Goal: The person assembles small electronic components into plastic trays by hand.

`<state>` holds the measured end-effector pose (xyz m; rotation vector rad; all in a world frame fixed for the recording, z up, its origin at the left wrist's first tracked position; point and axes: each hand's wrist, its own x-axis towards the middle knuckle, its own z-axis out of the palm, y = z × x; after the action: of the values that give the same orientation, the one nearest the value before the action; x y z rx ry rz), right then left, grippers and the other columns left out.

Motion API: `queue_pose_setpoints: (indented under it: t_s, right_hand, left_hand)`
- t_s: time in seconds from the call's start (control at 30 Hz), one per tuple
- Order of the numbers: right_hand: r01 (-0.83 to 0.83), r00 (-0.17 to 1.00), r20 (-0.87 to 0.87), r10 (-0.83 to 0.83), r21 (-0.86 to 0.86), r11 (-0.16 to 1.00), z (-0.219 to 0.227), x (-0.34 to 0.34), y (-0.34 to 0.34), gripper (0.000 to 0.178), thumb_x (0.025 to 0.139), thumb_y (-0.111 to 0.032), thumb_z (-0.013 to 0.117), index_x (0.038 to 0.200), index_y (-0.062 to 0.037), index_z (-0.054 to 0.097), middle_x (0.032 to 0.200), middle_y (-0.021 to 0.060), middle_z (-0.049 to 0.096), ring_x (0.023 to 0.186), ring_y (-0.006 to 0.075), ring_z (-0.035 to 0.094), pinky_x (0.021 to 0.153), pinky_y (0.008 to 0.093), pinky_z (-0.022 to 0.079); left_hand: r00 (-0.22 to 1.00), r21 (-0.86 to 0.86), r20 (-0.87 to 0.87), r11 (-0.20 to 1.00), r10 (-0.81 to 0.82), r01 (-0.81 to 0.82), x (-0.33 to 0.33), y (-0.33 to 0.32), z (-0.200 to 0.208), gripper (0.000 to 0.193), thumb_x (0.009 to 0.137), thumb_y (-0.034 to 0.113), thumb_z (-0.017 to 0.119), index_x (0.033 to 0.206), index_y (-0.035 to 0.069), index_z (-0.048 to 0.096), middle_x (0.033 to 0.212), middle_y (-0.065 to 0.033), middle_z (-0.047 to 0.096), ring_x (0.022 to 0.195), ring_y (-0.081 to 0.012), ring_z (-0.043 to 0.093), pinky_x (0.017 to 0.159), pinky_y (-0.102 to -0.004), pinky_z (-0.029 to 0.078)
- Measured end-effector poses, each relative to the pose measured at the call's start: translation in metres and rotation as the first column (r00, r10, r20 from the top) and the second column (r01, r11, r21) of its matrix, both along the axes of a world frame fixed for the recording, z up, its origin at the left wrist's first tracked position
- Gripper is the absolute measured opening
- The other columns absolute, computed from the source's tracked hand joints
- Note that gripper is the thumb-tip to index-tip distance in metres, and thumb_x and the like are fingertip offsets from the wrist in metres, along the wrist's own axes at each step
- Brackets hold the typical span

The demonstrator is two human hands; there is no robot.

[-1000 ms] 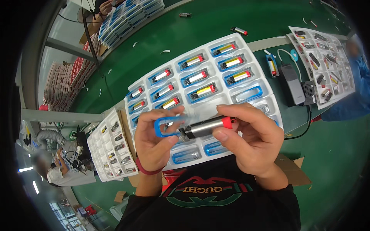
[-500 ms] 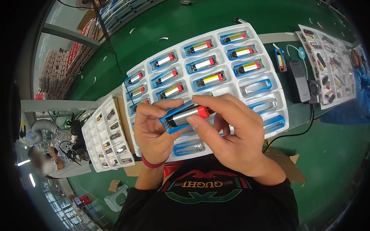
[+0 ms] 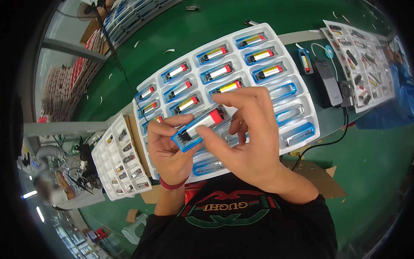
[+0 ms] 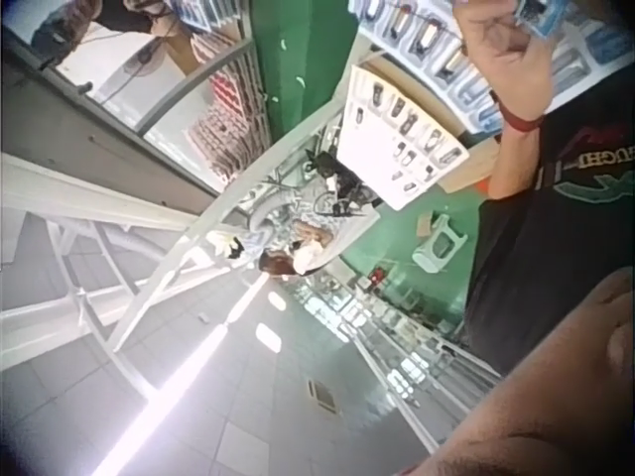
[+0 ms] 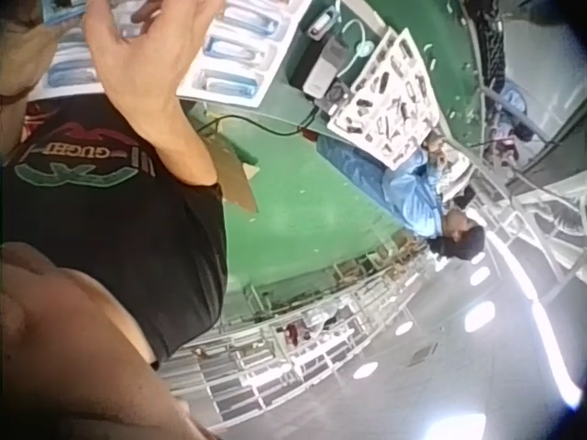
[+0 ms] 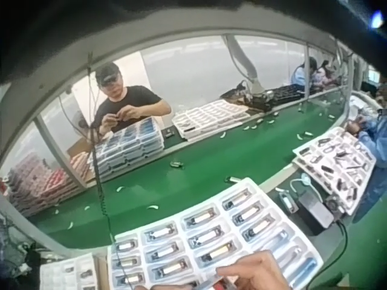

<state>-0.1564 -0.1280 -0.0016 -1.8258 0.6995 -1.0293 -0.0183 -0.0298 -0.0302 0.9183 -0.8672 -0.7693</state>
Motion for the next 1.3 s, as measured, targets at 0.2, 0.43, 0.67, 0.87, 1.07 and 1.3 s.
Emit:
queue_pose_setpoints:
  t_s: [0.2, 0.43, 0.67, 0.87, 1.07, 1.3]
  right_hand:
    - [-0.016, 0.998, 0.059, 0.013, 0.046, 0.999, -0.001, 0.006, -0.001, 0.054, 0.069, -0.003, 0.080, 0.116, -0.0023, 0.054, 0.102, 0.0079, 0.053, 0.065, 0.0052, 0.050, 0.046, 0.0164, 0.038]
    - [0.123, 0.986, 0.130, -0.102, -0.170, 0.978, -0.009, 0.012, -0.001, 0.047, 0.067, -0.007, 0.083, 0.107, -0.0031, 0.059, 0.101, 0.0089, 0.058, 0.058, 0.0069, 0.054, 0.042, 0.0174, 0.037]
    - [0.142, 0.990, 0.011, -0.143, -0.224, 0.964, -0.012, 0.010, -0.003, 0.032, 0.070, -0.016, 0.082, 0.091, -0.0026, 0.063, 0.093, 0.0085, 0.058, 0.067, 0.0188, 0.060, 0.048, 0.0261, 0.046]
    - [0.042, 0.999, 0.004, -0.042, -0.143, 0.989, -0.022, 0.011, -0.009, 0.033, 0.070, -0.019, 0.083, 0.088, -0.0038, 0.059, 0.090, 0.0066, 0.054, 0.060, 0.0177, 0.056, 0.051, 0.0277, 0.046]
    - [-0.034, 0.999, -0.015, 0.035, 0.070, 0.997, -0.022, 0.013, -0.005, 0.034, 0.070, -0.020, 0.084, 0.084, -0.0049, 0.056, 0.086, 0.0056, 0.052, 0.059, 0.0142, 0.053, 0.050, 0.0270, 0.043]
    - [0.014, 0.999, 0.023, -0.024, 0.371, 0.928, -0.033, 0.026, -0.001, 0.033, 0.068, -0.017, 0.085, 0.084, -0.0047, 0.059, 0.086, 0.0035, 0.053, 0.059, 0.0083, 0.048, 0.051, 0.0240, 0.039]
  left_hand:
    - [0.999, -0.033, -0.001, 0.999, 0.043, -0.043, 0.002, 0.000, -0.002, 0.048, 0.070, -0.015, 0.072, 0.101, 0.006, 0.042, 0.117, -0.0244, 0.056, 0.112, -0.0272, 0.058, 0.093, -0.0355, 0.049]
    - [0.992, 0.071, -0.092, 0.994, 0.087, -0.080, -0.003, 0.000, 0.004, 0.042, 0.074, -0.008, 0.070, 0.102, 0.007, 0.042, 0.123, -0.0279, 0.052, 0.105, -0.0236, 0.060, 0.083, -0.0279, 0.051]
    - [0.985, -0.015, 0.026, 0.986, 0.168, -0.168, -0.003, 0.001, -0.003, 0.040, 0.074, -0.012, 0.069, 0.102, 0.003, 0.045, 0.126, -0.0316, 0.051, 0.109, -0.0275, 0.061, 0.076, -0.0253, 0.055]
    - [0.987, -0.019, 0.041, 0.988, 0.153, -0.152, 0.001, 0.006, -0.006, 0.037, 0.074, -0.014, 0.068, 0.100, 0.001, 0.047, 0.124, -0.0339, 0.052, 0.110, -0.0299, 0.061, 0.083, -0.0306, 0.055]
    - [0.971, 0.007, -0.014, 0.971, 0.239, -0.239, -0.002, 0.005, -0.008, 0.034, 0.076, -0.017, 0.064, 0.098, 0.001, 0.046, 0.120, -0.0329, 0.056, 0.105, -0.0260, 0.063, 0.082, -0.0297, 0.055]
    - [0.936, 0.066, 0.048, 0.934, 0.349, -0.352, -0.008, 0.000, -0.012, 0.027, 0.081, -0.016, 0.058, 0.092, 0.003, 0.043, 0.119, -0.0331, 0.056, 0.103, -0.0254, 0.063, 0.091, -0.0337, 0.050]
